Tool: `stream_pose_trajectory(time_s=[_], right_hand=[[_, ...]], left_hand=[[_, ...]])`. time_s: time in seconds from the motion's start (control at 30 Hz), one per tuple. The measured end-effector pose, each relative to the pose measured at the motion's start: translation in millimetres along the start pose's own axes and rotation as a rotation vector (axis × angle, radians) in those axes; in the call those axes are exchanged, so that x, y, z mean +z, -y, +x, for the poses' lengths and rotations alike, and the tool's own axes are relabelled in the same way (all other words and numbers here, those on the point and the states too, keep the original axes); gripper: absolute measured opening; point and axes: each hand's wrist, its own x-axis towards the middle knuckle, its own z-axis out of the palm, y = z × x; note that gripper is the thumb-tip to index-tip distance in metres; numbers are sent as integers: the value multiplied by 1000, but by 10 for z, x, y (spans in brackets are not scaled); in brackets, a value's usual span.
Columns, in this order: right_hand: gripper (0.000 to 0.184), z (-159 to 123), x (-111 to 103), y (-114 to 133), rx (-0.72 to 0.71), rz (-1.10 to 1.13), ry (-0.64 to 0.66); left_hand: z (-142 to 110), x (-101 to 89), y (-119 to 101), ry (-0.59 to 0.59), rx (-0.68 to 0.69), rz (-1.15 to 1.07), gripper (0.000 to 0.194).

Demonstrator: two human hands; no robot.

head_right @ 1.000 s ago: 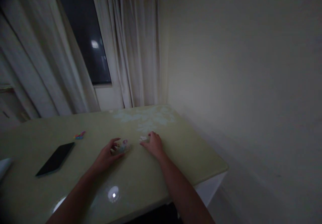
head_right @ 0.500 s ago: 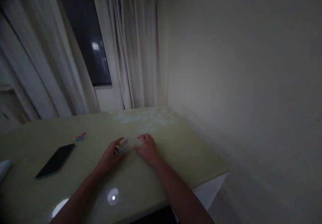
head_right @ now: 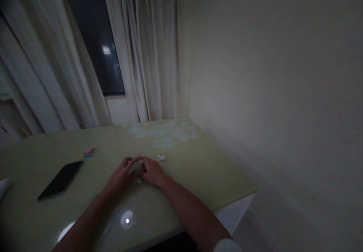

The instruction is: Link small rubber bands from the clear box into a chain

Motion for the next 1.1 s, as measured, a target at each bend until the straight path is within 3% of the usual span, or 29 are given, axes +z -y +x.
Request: stream_pose_trajectory(time_s=[0.23, 0.43, 0.73, 0.93, 1.1], right_hand=[[40, -123, -31, 3, 106, 46, -123], [66, -91, 7, -11, 76, 22, -141], [67, -123, 15, -9, 4, -148, -105], [40, -121, 22, 20, -83, -253, -19], [32, -118, 1, 36, -113, -293, 6]], left_hand=[[-1, 2, -52, 5, 11, 89, 63], [-9, -10, -87, -35, 7, 60, 66], [7, -30, -71, -128, -83, 29, 66], [2, -58, 90, -242, -191, 12, 69], [26, -91, 240, -268, -269, 71, 77]])
